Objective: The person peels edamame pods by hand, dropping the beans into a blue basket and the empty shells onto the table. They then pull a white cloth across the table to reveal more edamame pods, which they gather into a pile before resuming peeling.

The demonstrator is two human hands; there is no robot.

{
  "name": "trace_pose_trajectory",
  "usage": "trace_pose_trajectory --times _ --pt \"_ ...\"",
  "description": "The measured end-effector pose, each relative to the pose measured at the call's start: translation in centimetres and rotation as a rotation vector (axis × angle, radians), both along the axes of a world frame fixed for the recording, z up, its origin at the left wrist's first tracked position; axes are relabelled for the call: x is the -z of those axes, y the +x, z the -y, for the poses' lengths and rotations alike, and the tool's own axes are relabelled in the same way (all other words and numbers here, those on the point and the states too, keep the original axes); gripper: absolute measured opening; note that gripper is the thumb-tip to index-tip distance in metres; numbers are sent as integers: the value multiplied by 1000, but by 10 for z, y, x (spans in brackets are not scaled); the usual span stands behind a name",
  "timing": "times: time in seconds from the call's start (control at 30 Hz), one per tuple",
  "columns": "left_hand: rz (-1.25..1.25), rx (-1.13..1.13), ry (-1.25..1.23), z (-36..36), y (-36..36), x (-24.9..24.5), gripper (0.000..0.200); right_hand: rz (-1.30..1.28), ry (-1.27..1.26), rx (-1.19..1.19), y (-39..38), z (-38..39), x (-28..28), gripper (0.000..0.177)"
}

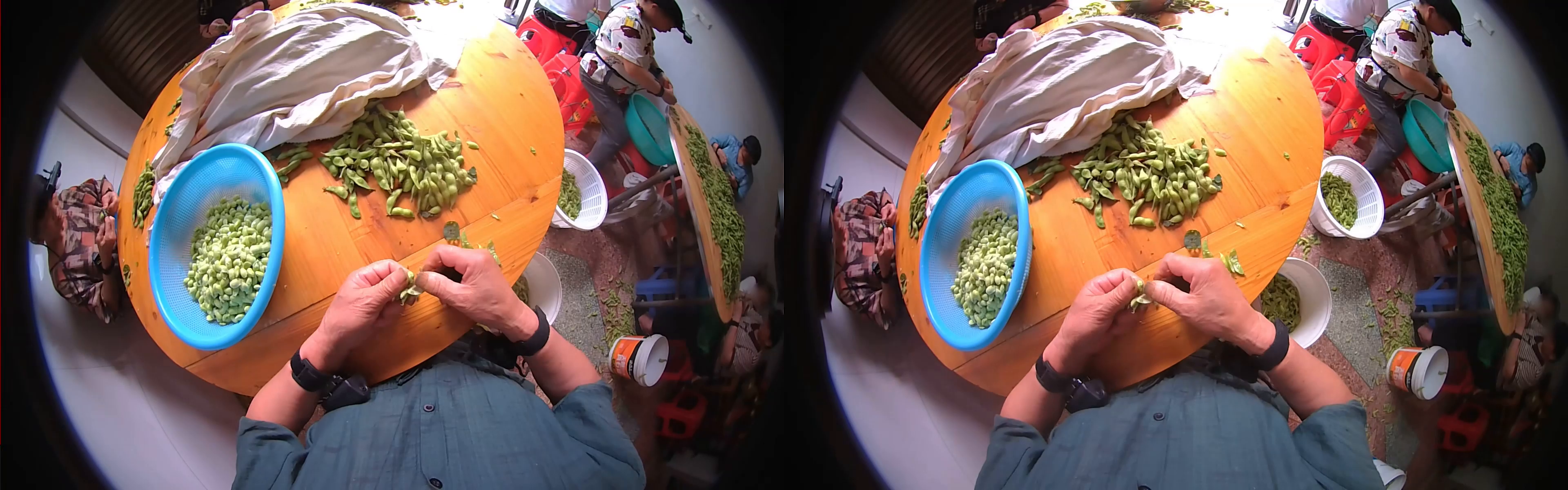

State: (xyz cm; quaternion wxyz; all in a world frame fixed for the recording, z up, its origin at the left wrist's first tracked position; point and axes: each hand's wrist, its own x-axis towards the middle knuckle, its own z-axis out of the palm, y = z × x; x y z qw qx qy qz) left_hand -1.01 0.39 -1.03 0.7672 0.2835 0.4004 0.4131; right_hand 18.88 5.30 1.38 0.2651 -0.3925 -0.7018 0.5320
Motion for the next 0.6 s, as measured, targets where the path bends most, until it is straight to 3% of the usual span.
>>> trace_pose_trajectory --times 0.07,0.37,0.53,0.6 --pt "133 -2 -67 -2 -3 3 23 16 -40 42 -2 2 -1 16" --pt "168 -49 -75 -3 2 10 19 -123 -149 56 -7 6 2 16" --pt "7 -58 -76 -4 12 1 23 94 408 52 -8 4 15 11" --pt "6 -47 -60 -4 12 1 25 140 444 51 -9 5 12 10"
